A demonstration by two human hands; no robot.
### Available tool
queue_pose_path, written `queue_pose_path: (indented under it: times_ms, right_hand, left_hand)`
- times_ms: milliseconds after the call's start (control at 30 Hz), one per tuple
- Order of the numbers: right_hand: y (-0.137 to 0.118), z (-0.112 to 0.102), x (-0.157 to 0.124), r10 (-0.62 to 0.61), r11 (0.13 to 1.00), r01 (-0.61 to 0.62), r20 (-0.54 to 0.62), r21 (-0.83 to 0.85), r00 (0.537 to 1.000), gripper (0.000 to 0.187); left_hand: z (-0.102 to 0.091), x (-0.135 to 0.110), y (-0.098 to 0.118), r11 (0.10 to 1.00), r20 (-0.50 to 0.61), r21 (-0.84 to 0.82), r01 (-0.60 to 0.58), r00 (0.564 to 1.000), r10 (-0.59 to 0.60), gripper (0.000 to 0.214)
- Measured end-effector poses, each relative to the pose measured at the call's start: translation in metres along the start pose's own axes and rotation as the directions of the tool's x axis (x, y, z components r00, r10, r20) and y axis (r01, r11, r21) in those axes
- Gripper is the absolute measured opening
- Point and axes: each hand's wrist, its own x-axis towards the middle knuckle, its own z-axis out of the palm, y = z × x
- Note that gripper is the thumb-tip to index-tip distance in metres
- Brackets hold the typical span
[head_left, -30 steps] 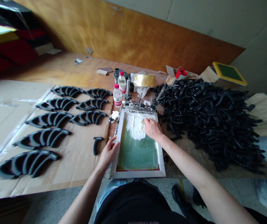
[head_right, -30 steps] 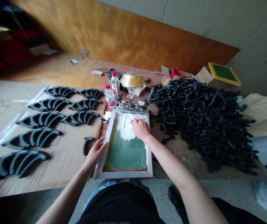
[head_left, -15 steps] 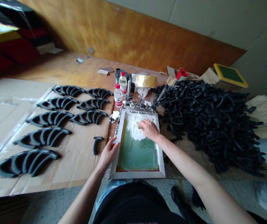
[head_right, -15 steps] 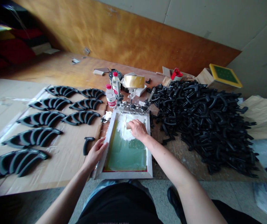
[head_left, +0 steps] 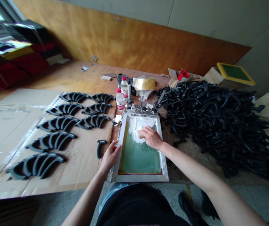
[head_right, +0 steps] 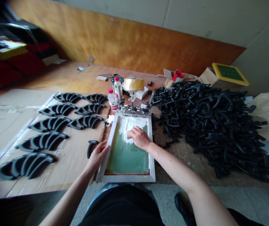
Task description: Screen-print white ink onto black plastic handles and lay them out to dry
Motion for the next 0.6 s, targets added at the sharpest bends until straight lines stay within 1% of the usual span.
queue_pose_path:
  times_ms: [67, 133, 167, 200, 267, 300, 333, 367, 400, 433, 500, 533, 567, 600]
  right_hand:
    - [-0.001, -0.001, -0.008, -0.038, 0.998, 0.037, 0.020, 0.046, 0.999, 0.017]
    - [0.003, -0.007, -0.002, -0.009, 0.994, 0.007, 0.021, 0.106, 1.000, 0.014]
    - [0.006, -0.011, 0.006, 0.033, 0.992, -0.034, 0.011, 0.125, 0.999, 0.018]
    - [0.011, -0.015, 0.018, 0.088, 0.988, -0.087, -0.002, 0.129, 0.996, 0.026]
    - [0.023, -0.025, 0.045, 0.210, 0.975, -0.207, -0.025, 0.085, 0.977, 0.046]
    - [0.031, -0.030, 0.056, 0.267, 0.963, -0.265, -0.042, 0.048, 0.963, 0.053]
    - [0.040, -0.037, 0.064, 0.321, 0.947, -0.321, -0.070, 0.013, 0.945, 0.056]
    - [0.050, -0.044, 0.067, 0.370, 0.928, -0.373, -0.109, -0.006, 0.922, 0.056]
    - [0.060, -0.051, 0.064, 0.416, 0.906, -0.423, -0.161, -0.004, 0.895, 0.052]
    - [0.071, -0.058, 0.057, 0.467, 0.880, -0.475, -0.219, 0.019, 0.857, 0.046]
    - [0.088, -0.065, 0.031, 0.593, 0.798, -0.595, -0.300, 0.097, 0.747, 0.033]
    - [0.093, -0.064, 0.015, 0.646, 0.758, -0.638, -0.298, 0.138, 0.703, 0.028]
    - [0.094, -0.060, -0.001, 0.680, 0.730, -0.660, -0.275, 0.174, 0.680, 0.027]
    - [0.091, -0.051, -0.014, 0.693, 0.721, -0.663, -0.240, 0.202, 0.680, 0.028]
  left_hand:
    - [0.000, 0.001, -0.001, 1.000, 0.004, -0.016, 0.009, 1.000, -0.009, 0.071]
    - [0.000, 0.000, 0.000, 0.999, 0.008, -0.041, 0.017, 1.000, -0.017, 0.072]
    - [-0.001, -0.001, 0.003, 0.998, 0.008, -0.057, 0.020, 1.000, -0.020, 0.072]
    - [-0.003, -0.003, 0.007, 0.997, 0.008, -0.072, 0.024, 1.000, -0.023, 0.072]
    - [-0.008, -0.009, 0.022, 0.993, 0.029, -0.115, 0.041, 0.999, -0.038, 0.075]
    - [-0.011, -0.012, 0.031, 0.990, 0.046, -0.135, 0.050, 0.998, -0.044, 0.076]
    - [-0.015, -0.016, 0.042, 0.988, 0.058, -0.148, 0.051, 0.997, -0.043, 0.076]
    - [-0.019, -0.020, 0.054, 0.987, 0.059, -0.153, 0.039, 0.998, -0.031, 0.073]
    - [-0.023, -0.023, 0.066, 0.988, 0.045, -0.151, 0.018, 0.999, -0.011, 0.068]
    - [-0.026, -0.024, 0.078, 0.990, 0.015, -0.141, -0.008, 1.000, 0.010, 0.064]
    - [-0.029, -0.023, 0.103, 0.984, -0.044, -0.163, -0.069, 0.997, 0.063, 0.060]
    - [-0.029, -0.020, 0.114, 0.970, -0.067, -0.217, -0.112, 0.993, 0.099, 0.060]
    - [-0.028, -0.015, 0.126, 0.945, -0.090, -0.283, -0.165, 0.985, 0.145, 0.059]
    - [-0.027, -0.009, 0.136, 0.909, -0.108, -0.352, -0.222, 0.975, 0.196, 0.058]
